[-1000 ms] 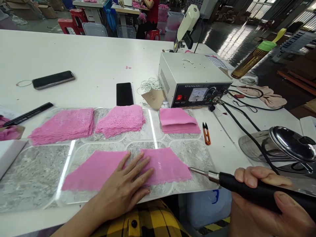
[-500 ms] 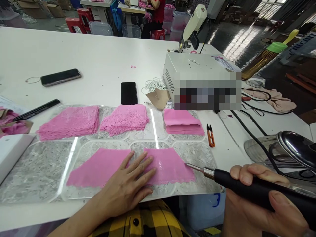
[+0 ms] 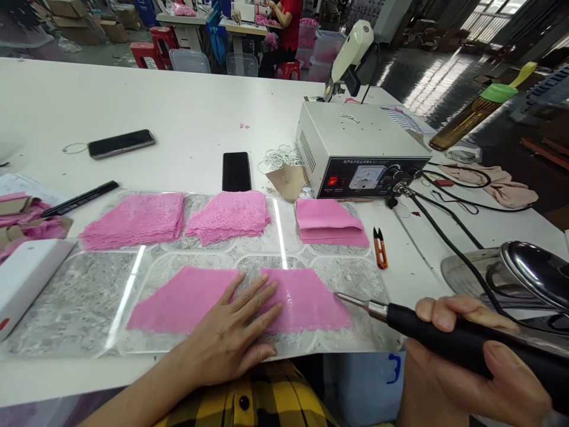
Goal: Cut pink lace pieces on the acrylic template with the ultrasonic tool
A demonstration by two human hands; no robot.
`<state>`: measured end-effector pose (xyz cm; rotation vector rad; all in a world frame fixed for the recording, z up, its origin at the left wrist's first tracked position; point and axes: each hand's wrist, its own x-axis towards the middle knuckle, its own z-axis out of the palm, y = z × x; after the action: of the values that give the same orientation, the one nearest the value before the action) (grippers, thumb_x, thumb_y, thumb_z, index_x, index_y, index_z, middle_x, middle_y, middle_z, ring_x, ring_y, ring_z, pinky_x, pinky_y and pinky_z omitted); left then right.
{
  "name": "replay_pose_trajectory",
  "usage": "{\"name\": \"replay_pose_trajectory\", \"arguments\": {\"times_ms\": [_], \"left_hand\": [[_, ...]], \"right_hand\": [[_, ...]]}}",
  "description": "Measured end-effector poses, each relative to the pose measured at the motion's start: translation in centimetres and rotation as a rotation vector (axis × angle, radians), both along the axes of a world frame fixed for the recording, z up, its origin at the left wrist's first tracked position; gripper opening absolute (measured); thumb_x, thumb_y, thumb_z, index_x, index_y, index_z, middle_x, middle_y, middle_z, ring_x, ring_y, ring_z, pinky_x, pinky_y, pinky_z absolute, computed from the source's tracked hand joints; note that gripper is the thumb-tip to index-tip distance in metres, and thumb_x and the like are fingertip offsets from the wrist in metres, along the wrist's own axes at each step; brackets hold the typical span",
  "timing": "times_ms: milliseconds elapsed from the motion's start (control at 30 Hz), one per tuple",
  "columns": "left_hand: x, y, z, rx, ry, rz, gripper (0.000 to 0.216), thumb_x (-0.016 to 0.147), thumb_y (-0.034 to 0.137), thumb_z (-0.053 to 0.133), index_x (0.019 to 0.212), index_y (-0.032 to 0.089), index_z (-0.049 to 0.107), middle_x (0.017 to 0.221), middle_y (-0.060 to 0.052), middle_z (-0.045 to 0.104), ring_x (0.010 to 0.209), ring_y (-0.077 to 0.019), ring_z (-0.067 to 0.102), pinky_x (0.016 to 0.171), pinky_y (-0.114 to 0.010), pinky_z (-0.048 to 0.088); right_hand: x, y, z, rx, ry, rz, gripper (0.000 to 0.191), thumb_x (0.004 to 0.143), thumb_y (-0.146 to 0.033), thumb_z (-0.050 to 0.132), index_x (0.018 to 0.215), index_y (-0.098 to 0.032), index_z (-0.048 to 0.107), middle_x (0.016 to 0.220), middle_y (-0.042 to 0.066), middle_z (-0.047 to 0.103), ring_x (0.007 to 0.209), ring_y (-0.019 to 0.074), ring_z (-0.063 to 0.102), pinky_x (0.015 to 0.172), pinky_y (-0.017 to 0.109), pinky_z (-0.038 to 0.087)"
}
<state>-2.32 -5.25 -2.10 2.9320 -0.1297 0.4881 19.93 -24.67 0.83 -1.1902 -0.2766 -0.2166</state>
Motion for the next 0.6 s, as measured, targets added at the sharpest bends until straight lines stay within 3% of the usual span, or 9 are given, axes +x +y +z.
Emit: {"name": "replay_pose_trajectory", "arguments": {"times_ms": [133, 233, 300, 533, 600], "left_hand": [[0.9, -1.5, 1.0, -0.019, -0.082, -0.02, 0.027, 0.098, 0.023, 0.05, 0.12, 0.011, 0.06, 0.123, -0.013, 0.065, 0.124, -0.026, 0.054, 0.111, -0.045, 0.038], [3.0, -3.2, 1.7, -0.018, -0.038, -0.073, 0.018, 0.097, 0.018, 0.049, 0.101, 0.009, 0.064, 0.095, -0.011, 0.067, 0.093, -0.021, 0.061, 0.084, -0.035, 0.05], [4.7, -4.2, 2.0, 0.03, -0.004, -0.11, 0.018, 0.096, 0.02, 0.049, 0.091, 0.009, 0.063, 0.082, -0.008, 0.062, 0.078, -0.0192, 0.056, 0.067, -0.032, 0.047], [10.3, -6.7, 1.5, 0.148, 0.108, -0.137, 0.035, 0.092, 0.044, 0.055, 0.087, 0.01, 0.063, 0.076, -0.009, 0.056, 0.071, -0.0226, 0.054, 0.057, -0.034, 0.041], [11.3, -7.4, 1.2, 0.142, 0.175, -0.121, 0.031, 0.091, 0.04, 0.055, 0.085, 0.01, 0.063, 0.076, -0.01, 0.057, 0.069, -0.0229, 0.056, 0.054, -0.033, 0.04]], "right_hand": [[1.0, -1.3, -0.6, 0.068, -0.012, -0.138, 0.01, 0.058, -0.029, 0.045, 0.061, -0.022, 0.052, 0.069, 0.002, 0.041, 0.054, 0.0129, 0.034, 0.049, 0.031, 0.031], [1.6, -2.2, -1.2, 0.037, -0.042, -0.179, 0.013, 0.065, -0.027, 0.042, 0.063, -0.023, 0.055, 0.07, 0.004, 0.038, 0.056, 0.0162, 0.035, 0.052, 0.035, 0.029], [1.7, -2.4, -1.5, 0.028, -0.022, -0.219, 0.017, 0.067, -0.027, 0.041, 0.065, -0.023, 0.057, 0.069, 0.004, 0.037, 0.056, 0.0171, 0.035, 0.053, 0.037, 0.03], [1.8, -3.2, -2.6, 0.101, -0.009, -0.31, 0.022, 0.064, -0.033, 0.046, 0.064, -0.024, 0.066, 0.068, 0.005, 0.045, 0.054, 0.0192, 0.039, 0.048, 0.04, 0.036], [1.4, -4.5, -2.9, -0.003, -0.003, -0.191, 0.024, 0.072, -0.037, 0.047, 0.074, -0.028, 0.069, 0.075, 0.005, 0.052, 0.061, 0.0224, 0.047, 0.05, 0.044, 0.042]]}}
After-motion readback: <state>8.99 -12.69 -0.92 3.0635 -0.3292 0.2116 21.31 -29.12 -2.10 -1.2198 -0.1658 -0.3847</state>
